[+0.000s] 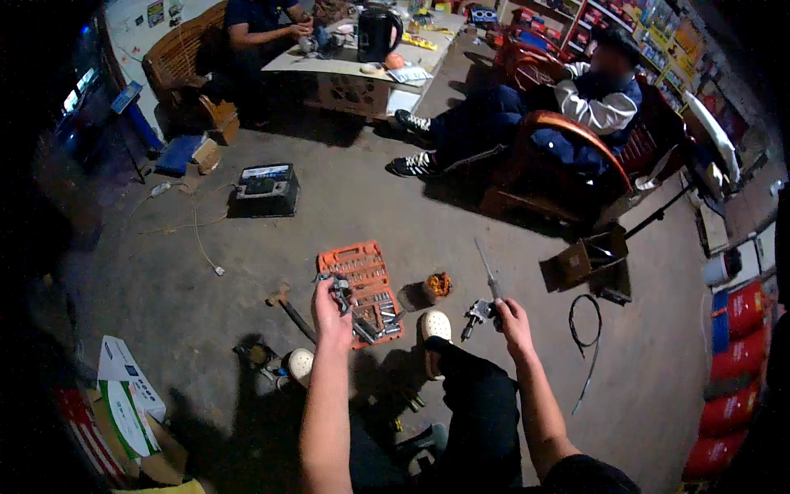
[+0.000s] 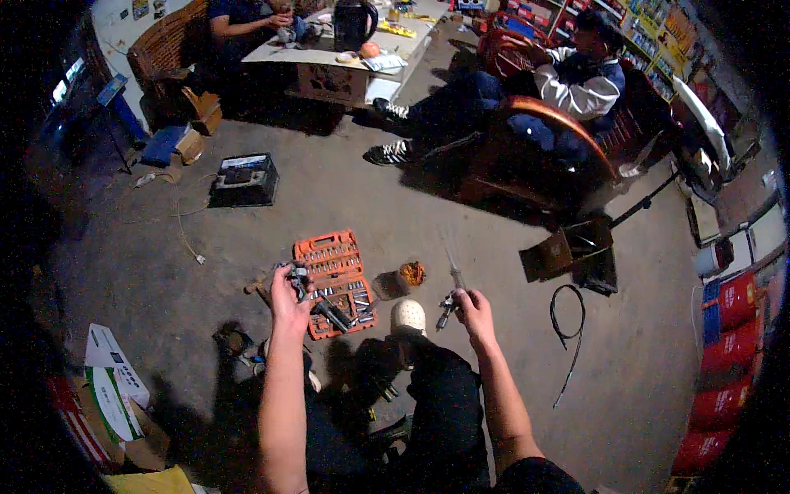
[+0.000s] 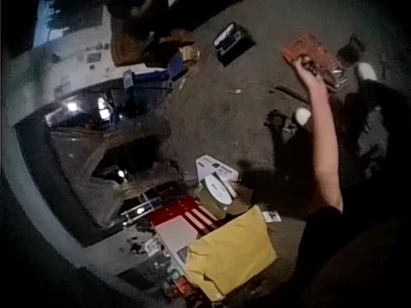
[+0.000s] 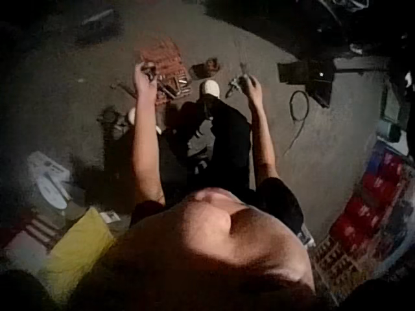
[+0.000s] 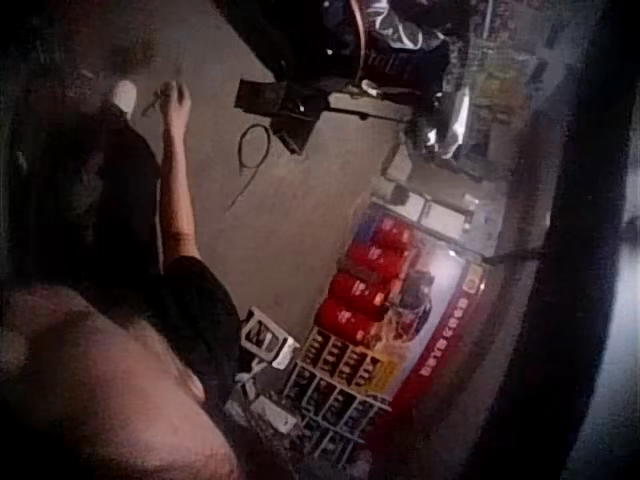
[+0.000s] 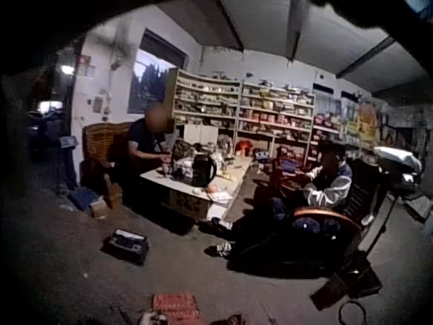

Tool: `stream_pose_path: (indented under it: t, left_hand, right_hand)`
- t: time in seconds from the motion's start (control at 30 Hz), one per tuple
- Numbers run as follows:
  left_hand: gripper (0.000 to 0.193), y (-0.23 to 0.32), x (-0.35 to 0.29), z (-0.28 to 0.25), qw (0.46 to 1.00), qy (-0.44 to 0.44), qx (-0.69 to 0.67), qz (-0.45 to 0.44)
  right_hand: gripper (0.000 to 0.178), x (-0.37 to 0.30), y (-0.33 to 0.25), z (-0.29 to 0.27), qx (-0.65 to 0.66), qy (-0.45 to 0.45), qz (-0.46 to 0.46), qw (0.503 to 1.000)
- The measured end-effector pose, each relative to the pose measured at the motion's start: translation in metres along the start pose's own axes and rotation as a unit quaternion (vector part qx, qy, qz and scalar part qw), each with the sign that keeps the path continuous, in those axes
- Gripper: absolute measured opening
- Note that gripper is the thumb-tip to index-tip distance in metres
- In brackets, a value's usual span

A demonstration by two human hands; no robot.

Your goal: The person sits on the floor in a workshop and uses a screwdriver to disassemble a small mechanical component. They remove screws and separate parts of the device, placing them on the floor next to an open tool kit.

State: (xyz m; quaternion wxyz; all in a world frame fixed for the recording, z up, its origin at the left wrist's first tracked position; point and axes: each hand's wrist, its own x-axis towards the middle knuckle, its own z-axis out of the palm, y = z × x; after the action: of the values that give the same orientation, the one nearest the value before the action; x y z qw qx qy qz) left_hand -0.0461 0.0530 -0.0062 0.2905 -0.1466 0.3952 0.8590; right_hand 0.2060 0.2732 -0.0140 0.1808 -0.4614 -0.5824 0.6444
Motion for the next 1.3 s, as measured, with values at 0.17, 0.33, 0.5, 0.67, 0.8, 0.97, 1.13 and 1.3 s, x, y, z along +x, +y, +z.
stream_pose_path:
  t: [0.17,0.33,0.5,0.67,0.8,0.97,1.13,1.3]
  left_hand:
    - [0.014,0.018,0.006,-0.001,0.999,0.01,-0.047,0.024]
    - [0.016,0.037,0.008,-0.01,0.996,0.017,-0.047,0.069]
    - [0.023,0.058,-0.008,-0.009,0.995,0.001,-0.018,0.1]
    - [0.028,0.069,-0.008,-0.015,0.994,0.02,-0.095,0.057]
    - [0.042,0.079,-0.012,-0.018,0.988,-0.08,-0.124,0.05]
    - [0.048,0.08,-0.014,-0.022,0.979,-0.142,-0.131,0.068]
    - [0.048,0.076,-0.019,-0.014,0.978,-0.123,-0.145,0.082]
    - [0.047,0.075,-0.021,-0.011,0.969,-0.176,-0.13,0.115]
  right_hand:
    - [0.027,-0.031,-0.057,0.081,-0.043,-0.139,-0.086,0.986]
    - [0.028,-0.049,-0.066,0.164,-0.035,-0.203,-0.127,0.97]
    - [0.021,-0.056,-0.038,0.186,-0.034,-0.248,-0.102,0.963]
    - [0.024,-0.067,-0.044,0.189,-0.07,-0.275,-0.091,0.955]
    - [0.02,-0.078,-0.04,0.19,-0.032,-0.32,-0.052,0.946]
    - [0.022,-0.087,-0.046,0.193,-0.066,-0.353,-0.064,0.931]
    - [0.025,-0.089,-0.051,0.189,-0.039,-0.369,-0.01,0.929]
    - [0.027,-0.086,-0.045,0.188,0.012,-0.389,0.026,0.921]
